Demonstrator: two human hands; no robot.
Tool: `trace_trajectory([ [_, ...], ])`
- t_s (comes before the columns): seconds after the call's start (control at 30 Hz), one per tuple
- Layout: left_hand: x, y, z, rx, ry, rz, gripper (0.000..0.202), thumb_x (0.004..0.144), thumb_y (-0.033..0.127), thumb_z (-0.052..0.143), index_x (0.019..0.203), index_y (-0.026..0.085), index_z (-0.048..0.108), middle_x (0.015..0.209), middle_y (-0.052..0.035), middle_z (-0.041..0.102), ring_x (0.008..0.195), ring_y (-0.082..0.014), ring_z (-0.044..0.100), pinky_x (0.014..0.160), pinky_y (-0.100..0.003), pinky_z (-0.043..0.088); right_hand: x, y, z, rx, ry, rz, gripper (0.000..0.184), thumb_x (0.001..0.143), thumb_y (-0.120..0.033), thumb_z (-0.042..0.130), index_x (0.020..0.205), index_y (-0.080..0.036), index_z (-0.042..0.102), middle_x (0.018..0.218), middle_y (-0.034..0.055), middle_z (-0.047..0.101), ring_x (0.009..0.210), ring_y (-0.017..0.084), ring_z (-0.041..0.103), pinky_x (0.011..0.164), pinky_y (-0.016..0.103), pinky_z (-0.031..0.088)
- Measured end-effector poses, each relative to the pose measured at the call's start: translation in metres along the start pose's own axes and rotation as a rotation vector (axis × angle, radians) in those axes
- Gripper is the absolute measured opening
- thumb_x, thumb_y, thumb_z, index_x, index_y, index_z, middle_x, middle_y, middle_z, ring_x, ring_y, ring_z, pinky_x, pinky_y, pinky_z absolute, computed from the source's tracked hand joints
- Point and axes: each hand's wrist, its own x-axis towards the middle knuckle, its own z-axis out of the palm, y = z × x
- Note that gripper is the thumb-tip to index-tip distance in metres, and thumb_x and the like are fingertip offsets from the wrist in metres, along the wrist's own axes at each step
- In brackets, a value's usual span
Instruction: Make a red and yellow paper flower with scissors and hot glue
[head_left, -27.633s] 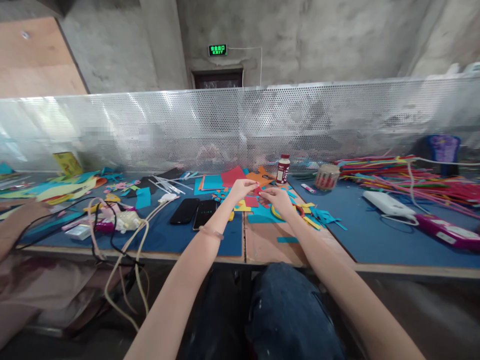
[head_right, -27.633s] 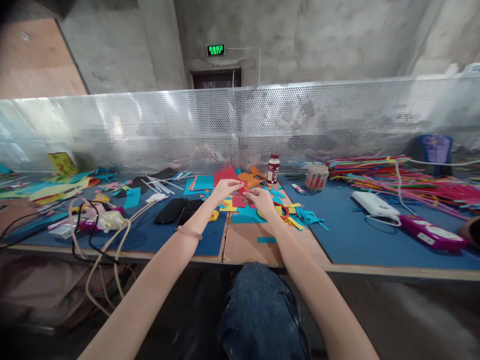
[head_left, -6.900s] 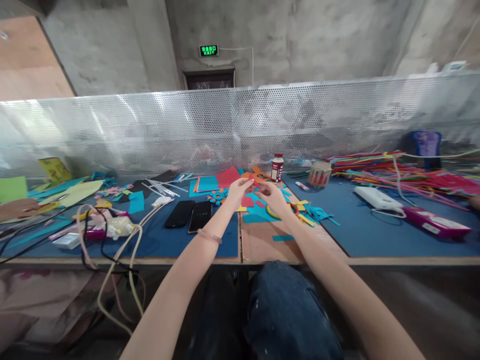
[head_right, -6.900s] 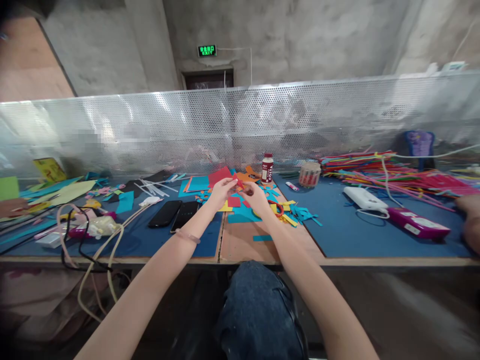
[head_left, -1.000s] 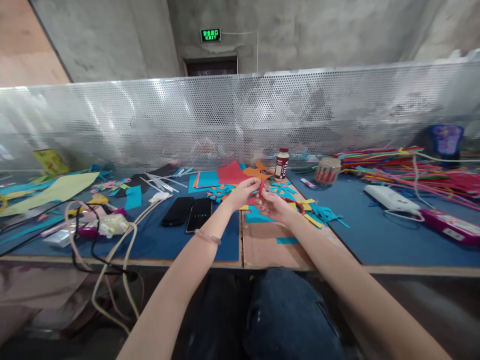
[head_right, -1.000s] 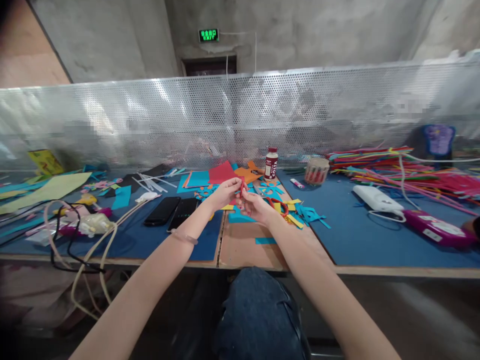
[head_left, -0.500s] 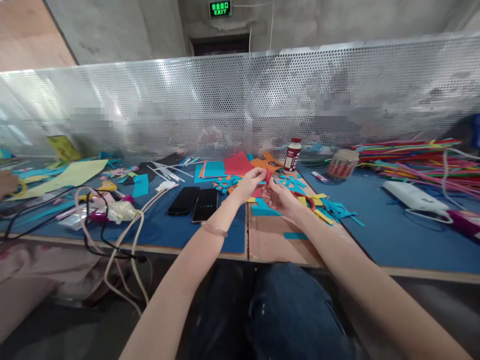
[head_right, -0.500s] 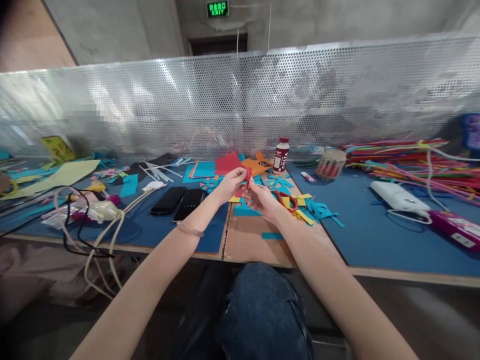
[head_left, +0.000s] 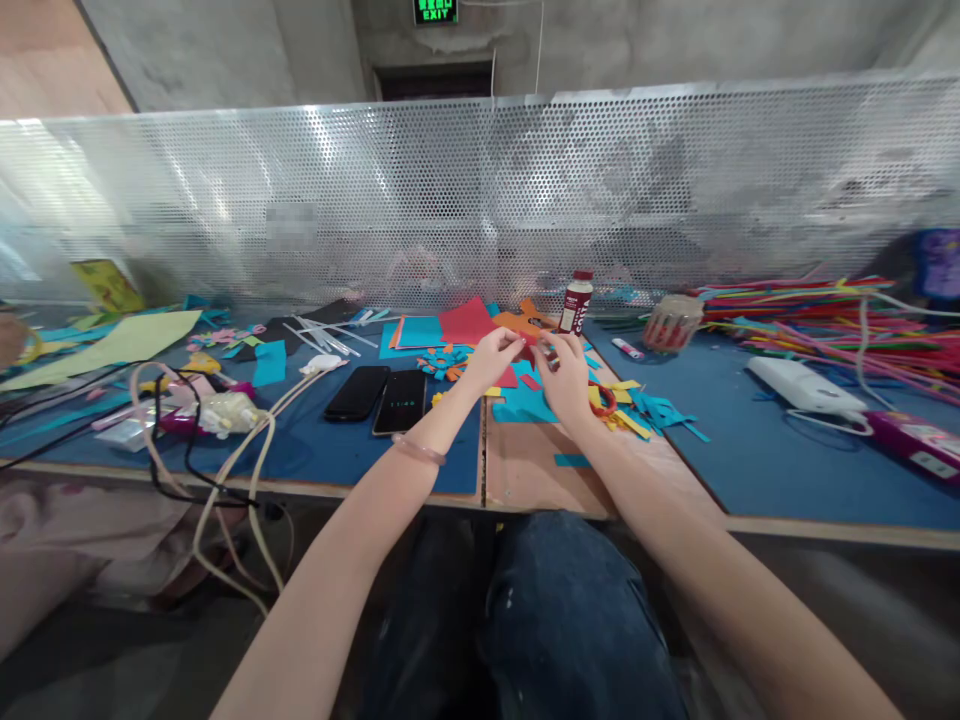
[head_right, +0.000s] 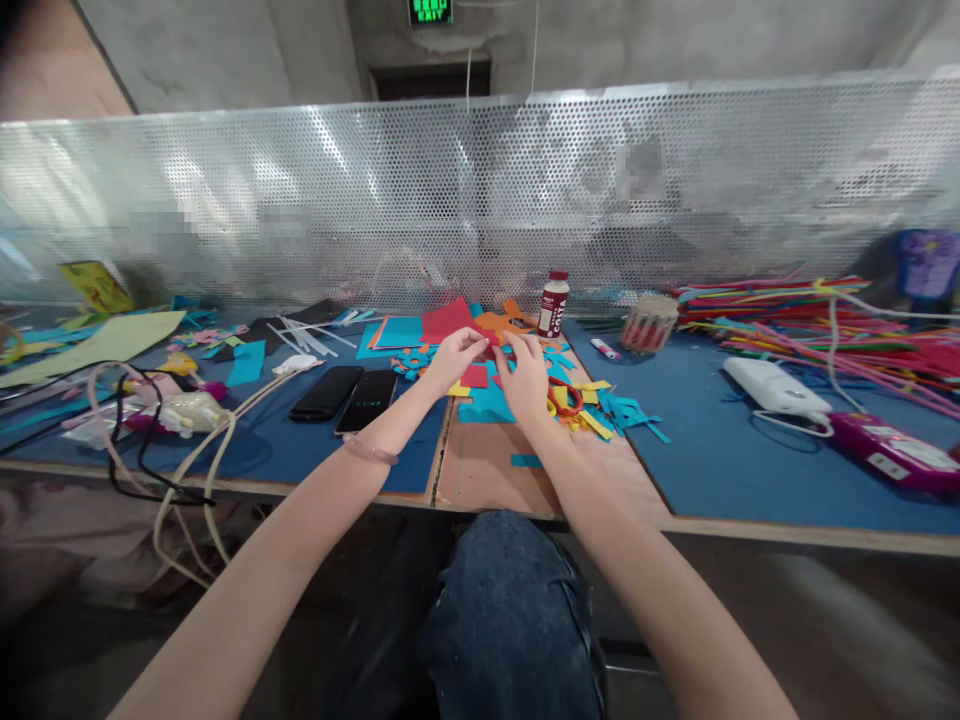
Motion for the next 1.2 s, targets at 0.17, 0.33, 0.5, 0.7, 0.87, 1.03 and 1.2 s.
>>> trace_trajectory([
  [0.17,-0.003,0.004,0.008,-0.042,-0.011,-0.029,0.015,0.079,0.027,0.058,0.077,0.013,0.052,0.073,-0.0036,0.063,0.068,-0.0126,0.062,0.072,-0.030,0.050,0.000,0.006,0.003,-0.099,0.023,-0.099,0.030,0.089,-0.030,0.043,0.111,-0.021,0.061,0.103,0.0103,0.058,0.099,0.023,0.054,0.089,0.040,0.044],
  [0.33,-0.001,-0.002,0.008,-0.052,0.008,-0.046,0.015,0.076,0.026,0.061,0.080,0.012,0.055,0.073,-0.0054,0.065,0.067,-0.0138,0.063,0.072,-0.031,0.051,-0.001,0.005,0.004,-0.156,0.027,-0.128,0.033,0.090,-0.030,0.041,0.116,-0.021,0.059,0.109,0.0113,0.059,0.105,0.023,0.053,0.093,0.039,0.042],
  [0.5,-0.001,-0.006,0.006,-0.022,0.022,-0.054,0.015,0.075,0.026,0.060,0.077,0.012,0.056,0.072,-0.0063,0.066,0.067,-0.0137,0.063,0.072,-0.031,0.050,-0.004,0.004,0.005,-0.246,0.027,-0.165,0.034,0.091,-0.029,0.041,0.119,-0.019,0.058,0.116,0.0123,0.058,0.109,0.024,0.050,0.095,0.040,0.040],
  [0.7,-0.003,-0.006,0.007,0.021,0.050,-0.043,0.013,0.075,0.026,0.059,0.074,0.013,0.056,0.070,-0.0047,0.065,0.065,-0.0129,0.061,0.069,-0.029,0.049,-0.005,0.004,0.005,-0.246,0.029,-0.170,0.032,0.090,-0.026,0.041,0.116,-0.021,0.059,0.115,0.0112,0.058,0.107,0.026,0.049,0.093,0.043,0.039],
  [0.87,-0.005,-0.002,0.010,0.042,0.055,-0.002,0.011,0.075,0.024,0.059,0.076,0.014,0.054,0.072,-0.0034,0.064,0.069,-0.0128,0.061,0.069,-0.027,0.048,-0.002,0.003,0.003,-0.169,0.053,-0.157,0.027,0.088,-0.026,0.044,0.105,-0.020,0.064,0.102,0.0115,0.057,0.100,0.025,0.048,0.090,0.044,0.039],
  [1.03,-0.002,0.000,0.009,0.068,0.080,0.033,0.009,0.079,0.022,0.054,0.084,0.015,0.055,0.075,-0.0027,0.063,0.069,-0.0114,0.059,0.068,-0.025,0.047,0.001,-0.001,0.001,-0.084,0.017,-0.152,0.025,0.088,-0.026,0.045,0.103,-0.021,0.065,0.095,0.0088,0.058,0.095,0.023,0.051,0.088,0.042,0.041],
  [1.2,0.000,0.002,0.001,0.118,0.050,0.038,0.019,0.079,0.027,0.055,0.092,0.015,0.062,0.078,-0.0050,0.065,0.071,-0.0132,0.060,0.063,-0.024,0.045,0.005,0.001,-0.003,-0.033,-0.033,-0.142,0.027,0.090,-0.028,0.041,0.100,-0.020,0.064,0.094,0.0082,0.058,0.089,0.020,0.054,0.079,0.036,0.045],
])
